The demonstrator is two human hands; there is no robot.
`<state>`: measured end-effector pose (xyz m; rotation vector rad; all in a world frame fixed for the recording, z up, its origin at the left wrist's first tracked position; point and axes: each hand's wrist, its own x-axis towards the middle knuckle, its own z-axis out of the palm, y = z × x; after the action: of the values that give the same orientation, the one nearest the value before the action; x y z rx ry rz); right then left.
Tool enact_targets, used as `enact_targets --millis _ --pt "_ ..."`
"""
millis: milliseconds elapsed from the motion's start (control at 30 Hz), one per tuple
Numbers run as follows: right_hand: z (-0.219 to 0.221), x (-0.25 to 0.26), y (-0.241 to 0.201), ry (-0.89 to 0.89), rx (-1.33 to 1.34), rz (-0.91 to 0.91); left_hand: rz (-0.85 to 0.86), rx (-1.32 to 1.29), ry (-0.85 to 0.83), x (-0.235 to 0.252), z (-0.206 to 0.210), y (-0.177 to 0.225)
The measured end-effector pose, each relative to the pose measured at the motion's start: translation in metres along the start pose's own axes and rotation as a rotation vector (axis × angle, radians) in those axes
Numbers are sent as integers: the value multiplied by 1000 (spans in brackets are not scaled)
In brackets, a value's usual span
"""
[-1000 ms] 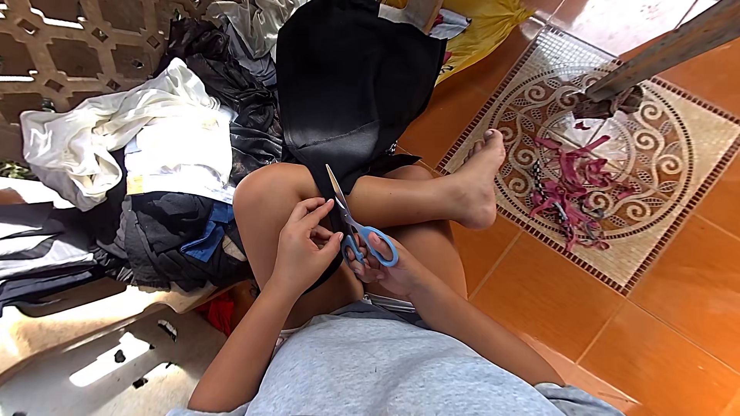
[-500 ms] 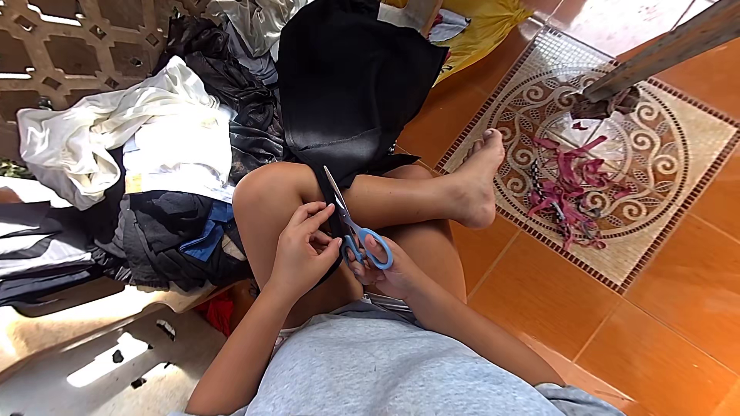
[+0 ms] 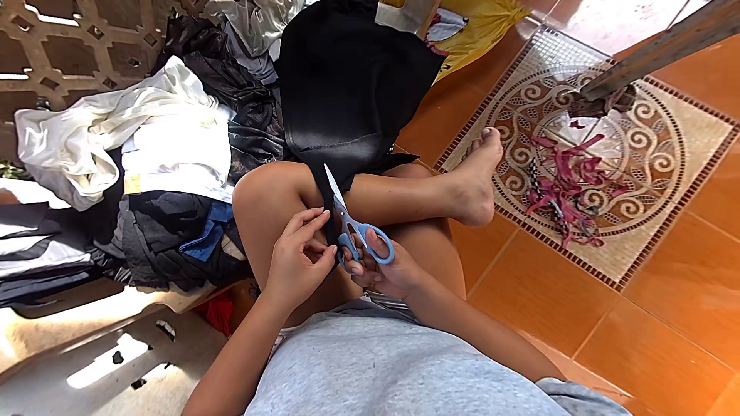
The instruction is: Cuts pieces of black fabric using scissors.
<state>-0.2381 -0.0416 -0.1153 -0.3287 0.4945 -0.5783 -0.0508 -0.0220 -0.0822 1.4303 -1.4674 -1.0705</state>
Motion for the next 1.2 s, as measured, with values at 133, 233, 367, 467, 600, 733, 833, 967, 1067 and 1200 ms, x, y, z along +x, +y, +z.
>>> enact_targets --millis 133,233,367,467,600,733,833,967,1067,1200 --pt "-3 0 0 -41 57 44 -3 25 -14 1 -1 -1" --pt "-6 0 0 -53 51 53 -4 58 -55 2 -4 -1" --pt "-8 2 -2 -3 -81 28 43 146 19 15 -11 6" --pt "-13 0 0 3 -184 -15 46 226 106 33 -13 13" --pt "-24 -9 5 10 -254 -52 -113 168 1 54 -7 26" --pt "-37 -16 2 -29 -327 -115 -132 178 -81 65 1 30" --pt "-44 -19 0 -48 -368 -152 -139 181 -110 71 5 30" --pt "-47 -22 -1 -62 -411 -190 -152 143 -59 71 9 29" --pt "-47 -23 -1 -49 -446 -205 -122 106 1 70 11 24" --pt "-49 -26 -1 -45 -460 -204 -172 97 -74 72 7 28"
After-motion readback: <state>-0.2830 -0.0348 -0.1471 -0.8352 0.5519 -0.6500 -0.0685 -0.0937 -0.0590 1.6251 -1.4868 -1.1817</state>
